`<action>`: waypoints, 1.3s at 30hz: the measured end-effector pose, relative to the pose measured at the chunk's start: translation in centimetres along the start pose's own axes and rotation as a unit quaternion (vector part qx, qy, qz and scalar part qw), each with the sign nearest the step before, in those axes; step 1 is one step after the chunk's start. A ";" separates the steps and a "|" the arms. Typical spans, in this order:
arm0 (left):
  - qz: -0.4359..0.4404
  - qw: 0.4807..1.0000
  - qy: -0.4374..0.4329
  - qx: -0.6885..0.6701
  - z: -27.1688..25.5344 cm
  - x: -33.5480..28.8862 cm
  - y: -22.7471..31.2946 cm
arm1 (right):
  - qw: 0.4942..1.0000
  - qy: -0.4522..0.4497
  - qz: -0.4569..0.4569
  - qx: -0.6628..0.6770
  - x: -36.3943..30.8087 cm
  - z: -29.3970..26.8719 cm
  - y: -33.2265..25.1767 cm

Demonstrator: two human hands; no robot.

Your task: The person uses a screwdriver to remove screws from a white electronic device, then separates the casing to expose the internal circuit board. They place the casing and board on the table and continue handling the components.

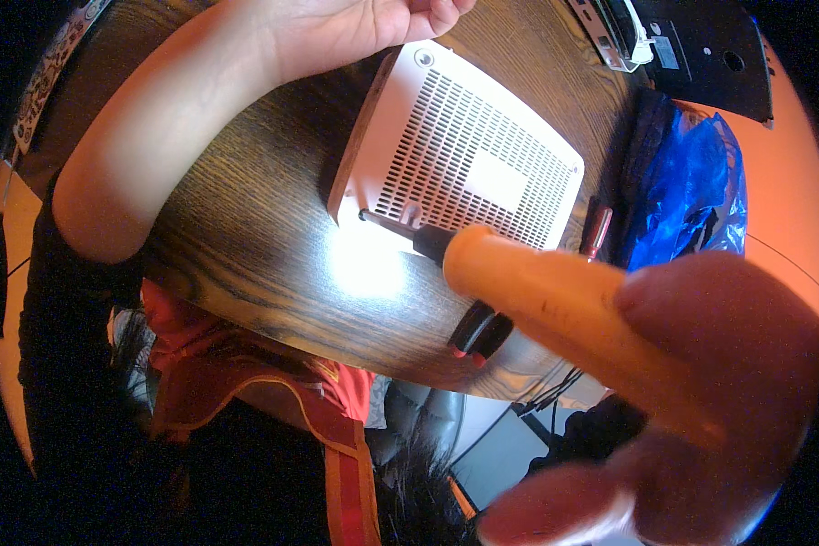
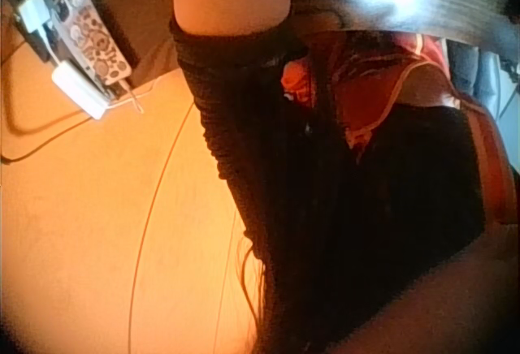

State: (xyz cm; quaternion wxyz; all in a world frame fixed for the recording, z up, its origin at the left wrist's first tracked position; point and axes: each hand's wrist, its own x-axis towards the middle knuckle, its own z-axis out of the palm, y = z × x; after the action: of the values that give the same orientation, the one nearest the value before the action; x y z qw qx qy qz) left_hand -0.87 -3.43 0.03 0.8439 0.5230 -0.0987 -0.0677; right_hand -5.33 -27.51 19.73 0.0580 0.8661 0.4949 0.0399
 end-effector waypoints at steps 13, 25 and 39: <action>-0.020 0.998 0.016 -0.051 0.0 0.8 -0.4 | 0.999 -0.043 0.000 0.010 -0.3 -0.5 -0.1; -0.054 0.996 0.048 0.057 0.9 0.3 0.8 | 0.991 -0.064 -0.002 0.119 1.9 0.3 -1.3; -0.021 1.000 0.014 -0.015 0.2 0.5 0.0 | 0.994 -0.044 -0.060 -0.079 1.1 -0.4 0.2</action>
State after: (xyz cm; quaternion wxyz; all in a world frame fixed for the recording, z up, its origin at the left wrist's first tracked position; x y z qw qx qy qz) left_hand -0.46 -3.66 0.18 0.8512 0.5133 -0.0746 -0.0799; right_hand -4.70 -26.64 20.21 0.1501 0.8284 0.5383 0.0373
